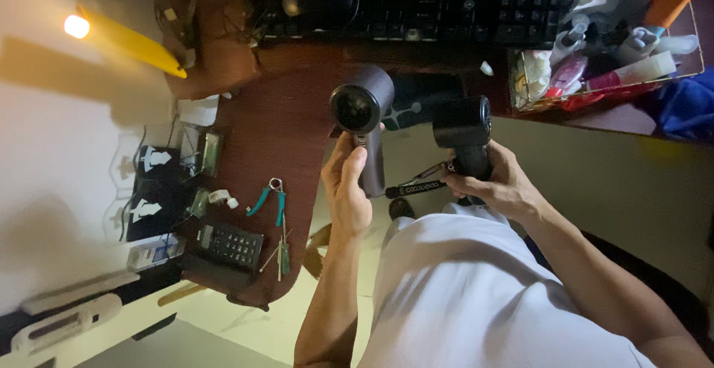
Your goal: The person cleans a cluttered desk surface using a blue cloth and a spray bottle. They first handle and compare two hair dryers, then spray the desk and wipe it down. The person also picks up and wipes a small black electronic device before placing it back on the desk.
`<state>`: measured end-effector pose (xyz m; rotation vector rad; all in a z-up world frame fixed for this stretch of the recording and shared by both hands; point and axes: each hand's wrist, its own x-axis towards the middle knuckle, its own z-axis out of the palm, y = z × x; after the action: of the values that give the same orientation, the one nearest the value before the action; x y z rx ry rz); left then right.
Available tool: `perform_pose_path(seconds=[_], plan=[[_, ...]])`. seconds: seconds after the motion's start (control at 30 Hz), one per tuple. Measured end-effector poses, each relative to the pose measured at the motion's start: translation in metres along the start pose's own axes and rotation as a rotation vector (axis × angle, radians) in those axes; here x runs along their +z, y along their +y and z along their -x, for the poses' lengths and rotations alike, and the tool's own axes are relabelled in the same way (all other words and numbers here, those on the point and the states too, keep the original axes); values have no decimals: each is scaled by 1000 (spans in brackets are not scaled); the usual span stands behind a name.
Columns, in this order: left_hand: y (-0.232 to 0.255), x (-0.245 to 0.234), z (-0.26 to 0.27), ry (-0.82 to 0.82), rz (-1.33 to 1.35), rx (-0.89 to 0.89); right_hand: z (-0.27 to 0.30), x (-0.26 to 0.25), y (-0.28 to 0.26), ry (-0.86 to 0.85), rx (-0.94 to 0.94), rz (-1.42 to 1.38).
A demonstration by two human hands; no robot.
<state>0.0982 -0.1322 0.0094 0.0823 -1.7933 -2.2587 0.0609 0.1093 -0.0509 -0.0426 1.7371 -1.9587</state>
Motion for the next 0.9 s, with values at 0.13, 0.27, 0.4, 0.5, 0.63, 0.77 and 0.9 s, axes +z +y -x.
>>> perform_pose_path(seconds=[0.13, 0.27, 0.4, 0.5, 0.63, 0.77, 0.9], plan=[[-7, 7, -1, -4, 19, -19, 0, -6, 2, -44, -51, -67], [-13, 15, -3, -14, -42, 7, 1, -15, 1, -24, -58, 5], [-23, 25, -5, -44, -79, 52, 2, -21, -3, 29, -15, -9], [-29, 33, -3, -16, -90, 18, 4, -29, -7, 36, -24, 16], [-43, 40, -5, 5, -35, -31, 6, -42, -7, 28, -43, 6], [-54, 45, -12, -149, 407, -187, 8, -57, -10, 0, -84, -70], [-52, 62, -14, -350, 800, -366, 13, -69, -16, 5, -89, -68]])
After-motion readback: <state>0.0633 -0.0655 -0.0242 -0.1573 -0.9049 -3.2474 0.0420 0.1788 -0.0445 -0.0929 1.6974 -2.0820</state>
